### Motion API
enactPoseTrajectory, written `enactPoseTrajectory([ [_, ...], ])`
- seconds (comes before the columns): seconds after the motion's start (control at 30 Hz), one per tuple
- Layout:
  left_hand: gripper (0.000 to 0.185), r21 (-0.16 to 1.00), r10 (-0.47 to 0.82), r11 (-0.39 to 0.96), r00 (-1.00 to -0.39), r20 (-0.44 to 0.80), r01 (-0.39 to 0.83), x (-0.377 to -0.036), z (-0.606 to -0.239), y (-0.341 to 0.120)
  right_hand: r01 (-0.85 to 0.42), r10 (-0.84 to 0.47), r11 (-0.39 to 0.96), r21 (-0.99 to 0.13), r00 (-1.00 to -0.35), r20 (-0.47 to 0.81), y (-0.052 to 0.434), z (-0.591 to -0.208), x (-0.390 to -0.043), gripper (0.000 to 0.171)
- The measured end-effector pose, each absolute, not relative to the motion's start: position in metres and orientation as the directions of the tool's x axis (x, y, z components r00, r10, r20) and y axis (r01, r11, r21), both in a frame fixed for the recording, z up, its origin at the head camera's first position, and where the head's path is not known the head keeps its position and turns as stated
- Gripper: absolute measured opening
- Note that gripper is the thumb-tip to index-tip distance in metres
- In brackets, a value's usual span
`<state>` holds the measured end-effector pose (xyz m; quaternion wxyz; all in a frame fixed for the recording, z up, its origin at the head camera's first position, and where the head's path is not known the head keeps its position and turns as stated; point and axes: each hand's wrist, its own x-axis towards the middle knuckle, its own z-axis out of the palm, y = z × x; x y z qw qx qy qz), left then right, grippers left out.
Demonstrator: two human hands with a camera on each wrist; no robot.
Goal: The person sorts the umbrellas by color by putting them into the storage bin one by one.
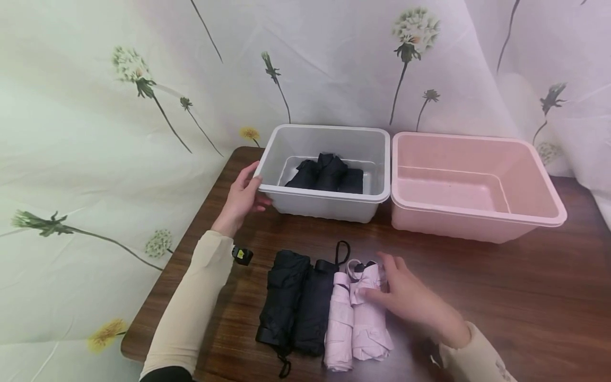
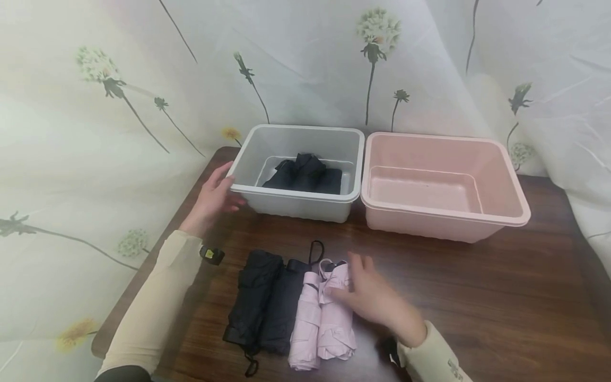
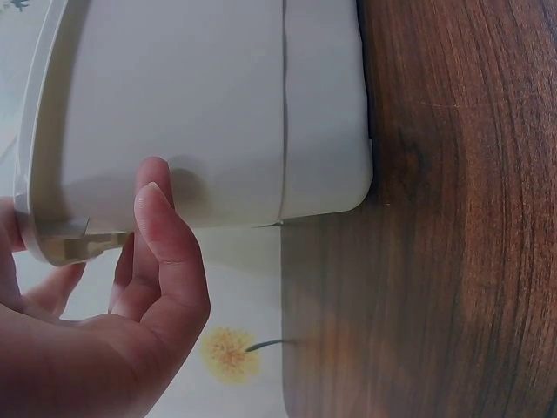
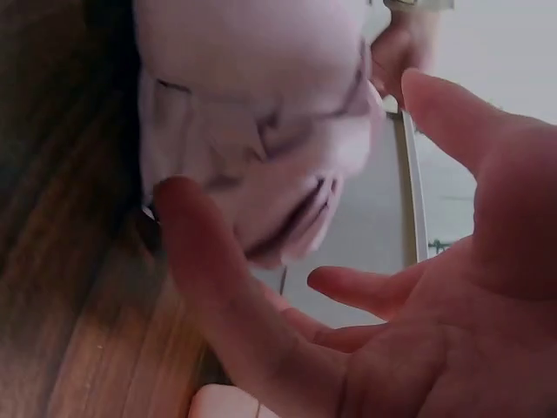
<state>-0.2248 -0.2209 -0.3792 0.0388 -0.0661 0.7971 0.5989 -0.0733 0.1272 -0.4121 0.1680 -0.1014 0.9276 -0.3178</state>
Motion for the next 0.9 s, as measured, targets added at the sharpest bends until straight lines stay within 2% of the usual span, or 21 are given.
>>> enactPoseTrajectory([
  [0.27, 0.044, 0.949, -0.069, 0.277, -0.988, -0.139, -0.153, -0.225, -0.38, -0.222, -0.082, -0.291, 0.821, -0.564, -0.912, -0.29, 0.114, -0.417, -0.061, 0.109],
  [0.47, 0.044, 0.952, -0.062, 0.269, -0.989, -0.132, -0.144, -0.227, -0.382, -0.223, -0.055, -0.258, 0.833, -0.551, -0.919, -0.298, 0.108, -0.419, -0.057, 0.108],
  [0.9, 0.044, 0.954, -0.057, 0.264, -0.99, -0.128, -0.139, -0.226, -0.383, -0.222, -0.031, -0.263, 0.786, -0.618, -0.921, -0.288, 0.118, -0.425, -0.064, 0.104],
])
